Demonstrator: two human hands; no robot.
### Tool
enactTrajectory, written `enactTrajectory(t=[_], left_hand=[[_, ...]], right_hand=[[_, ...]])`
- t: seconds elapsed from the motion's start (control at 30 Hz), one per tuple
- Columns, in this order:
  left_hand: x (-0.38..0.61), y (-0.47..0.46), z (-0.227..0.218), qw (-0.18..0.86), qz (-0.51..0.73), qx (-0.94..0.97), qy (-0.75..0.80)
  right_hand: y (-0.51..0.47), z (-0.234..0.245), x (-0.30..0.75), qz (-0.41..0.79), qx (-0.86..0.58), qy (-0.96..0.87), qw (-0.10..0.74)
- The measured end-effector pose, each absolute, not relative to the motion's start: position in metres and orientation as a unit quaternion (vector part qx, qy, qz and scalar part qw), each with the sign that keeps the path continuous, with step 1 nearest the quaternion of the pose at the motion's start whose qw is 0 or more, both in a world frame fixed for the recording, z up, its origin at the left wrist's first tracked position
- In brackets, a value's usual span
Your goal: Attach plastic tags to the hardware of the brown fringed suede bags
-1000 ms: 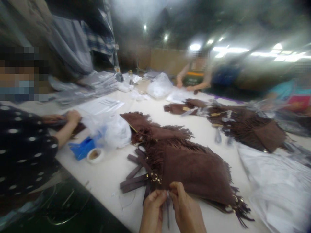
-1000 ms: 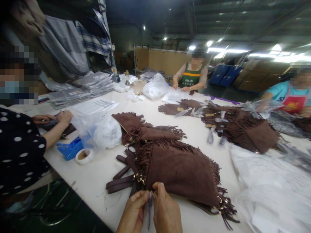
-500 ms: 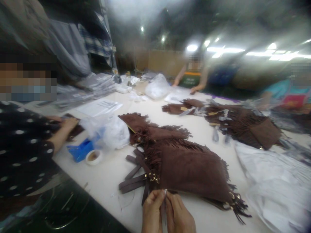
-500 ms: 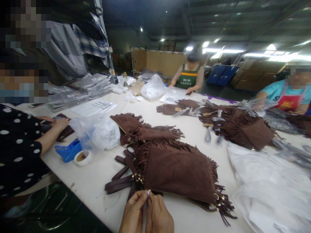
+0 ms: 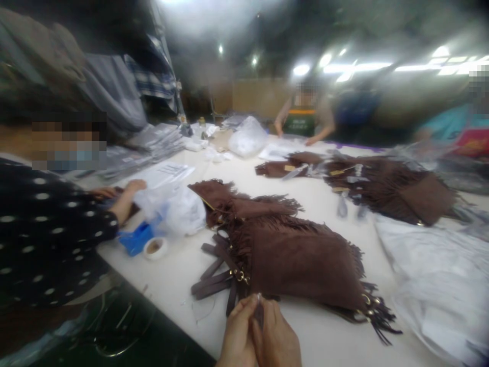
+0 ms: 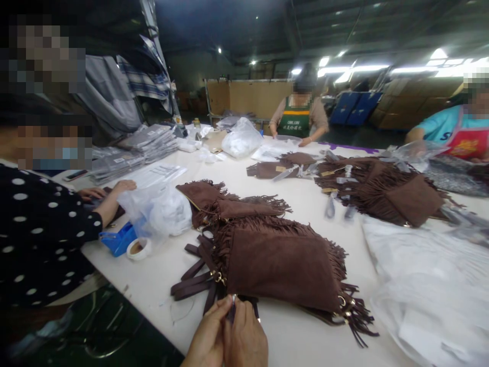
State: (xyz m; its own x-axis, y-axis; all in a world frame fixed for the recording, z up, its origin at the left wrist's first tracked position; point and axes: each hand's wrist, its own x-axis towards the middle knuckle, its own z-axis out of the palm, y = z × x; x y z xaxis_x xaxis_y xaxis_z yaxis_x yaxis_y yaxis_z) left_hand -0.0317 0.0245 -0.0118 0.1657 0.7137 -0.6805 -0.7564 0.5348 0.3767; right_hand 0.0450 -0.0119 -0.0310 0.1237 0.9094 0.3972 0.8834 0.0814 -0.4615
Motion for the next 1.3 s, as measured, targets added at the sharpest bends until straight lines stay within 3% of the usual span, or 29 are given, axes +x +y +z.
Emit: enactTrajectory(t=[0.1,0.2,0.4,0.6,0.87,1.1,1.3], left_hand=[[-0.035,0.026,-0.012,0.762,0.477,-0.013,0.437],[-0.041,0.029,-0.009,0.781,0.446,0.011,0.437],[-0.055,0.04,-0.01,0.819,0.39,0.037,0.42],[-0.055,0.041,-0.02,0.853,0.386,0.042,0.35],[-0.041,0.035,-0.008,0.845,0.39,-0.01,0.366],[-0.031,0.023,-0.004,0.741,0.514,0.05,0.429],[-0.043,0.03,-0.007,0.809,0.433,0.041,0.396]], right_hand=[[-0.01,-0.027,0.049,0.049,-0.68,-0.657,0.322],[-0.012,-0.021,0.055,0.162,-0.678,-0.634,0.336],[-0.015,-0.012,0.056,0.359,-0.635,-0.502,0.465],[-0.012,-0.008,0.056,0.501,-0.6,-0.393,0.485],[-0.009,-0.014,0.064,0.554,-0.563,-0.342,0.509],[-0.009,-0.009,0.061,0.553,-0.575,-0.306,0.52],[-0.011,-0.009,0.06,0.566,-0.563,-0.287,0.53]])
